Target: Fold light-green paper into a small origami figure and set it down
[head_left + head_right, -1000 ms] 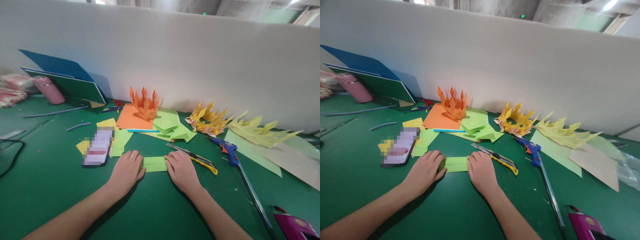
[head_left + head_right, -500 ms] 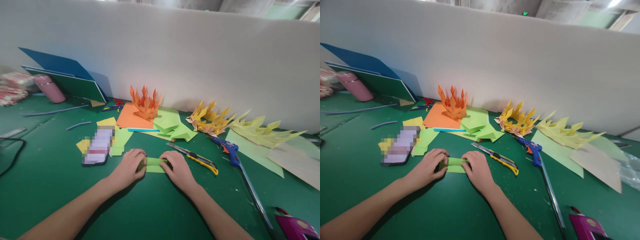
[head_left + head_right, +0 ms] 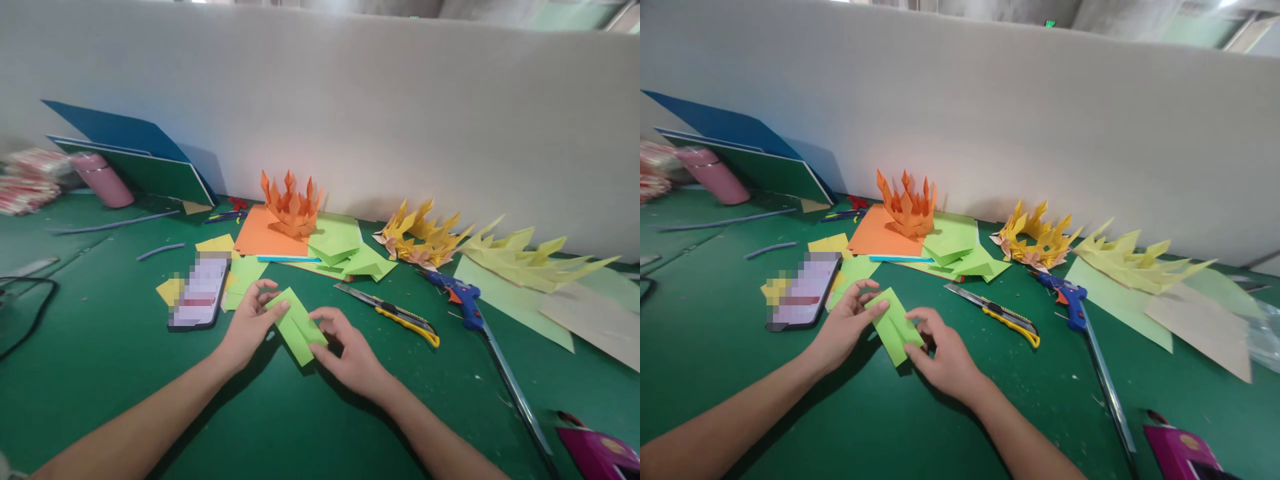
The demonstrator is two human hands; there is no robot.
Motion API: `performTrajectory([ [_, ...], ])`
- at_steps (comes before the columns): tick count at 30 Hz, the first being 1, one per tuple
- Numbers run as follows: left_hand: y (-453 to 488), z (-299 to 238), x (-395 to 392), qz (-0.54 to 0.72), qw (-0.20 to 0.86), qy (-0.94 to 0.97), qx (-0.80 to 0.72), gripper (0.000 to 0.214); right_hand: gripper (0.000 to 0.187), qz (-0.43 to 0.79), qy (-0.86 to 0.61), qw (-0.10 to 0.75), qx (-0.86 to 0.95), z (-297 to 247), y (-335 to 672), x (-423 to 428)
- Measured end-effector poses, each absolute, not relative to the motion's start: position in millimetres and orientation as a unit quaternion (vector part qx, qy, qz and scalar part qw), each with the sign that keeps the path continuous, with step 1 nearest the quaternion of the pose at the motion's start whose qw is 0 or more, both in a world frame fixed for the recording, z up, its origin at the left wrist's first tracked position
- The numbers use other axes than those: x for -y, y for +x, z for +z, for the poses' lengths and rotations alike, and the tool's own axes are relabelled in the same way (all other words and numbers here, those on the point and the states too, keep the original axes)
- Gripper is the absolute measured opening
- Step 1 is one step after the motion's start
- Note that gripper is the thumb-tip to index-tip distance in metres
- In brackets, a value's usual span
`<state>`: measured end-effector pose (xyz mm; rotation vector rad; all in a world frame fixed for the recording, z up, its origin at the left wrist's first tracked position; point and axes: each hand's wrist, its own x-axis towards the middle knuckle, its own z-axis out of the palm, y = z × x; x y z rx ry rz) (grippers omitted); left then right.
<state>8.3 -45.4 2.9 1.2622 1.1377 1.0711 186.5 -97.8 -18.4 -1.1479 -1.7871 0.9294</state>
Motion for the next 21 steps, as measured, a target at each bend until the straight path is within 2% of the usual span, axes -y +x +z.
performTrajectory([
  [4, 10, 5, 48, 0.471, 0.523, 0.529, -0.474, 0.025, 0.046, 0.317, -0.379, 0.311, 0.812, -14, 185, 101],
  [6, 11, 5, 50, 0.451, 0.521, 0.546, -0.477, 0.019, 0.048, 0.293, -0.368, 0.296, 0.831, -16, 185, 100],
  [12, 15, 2, 56, 0.370, 0.566, 0.564, -0.474, 0.024, 0.043, 0.229, -0.355, 0.314, 0.851, -25, 185, 93],
  [21, 16, -1, 57, 0.299, 0.610, 0.568, -0.465, 0.022, 0.032, 0.242, -0.307, 0.343, 0.854, -25, 185, 92],
])
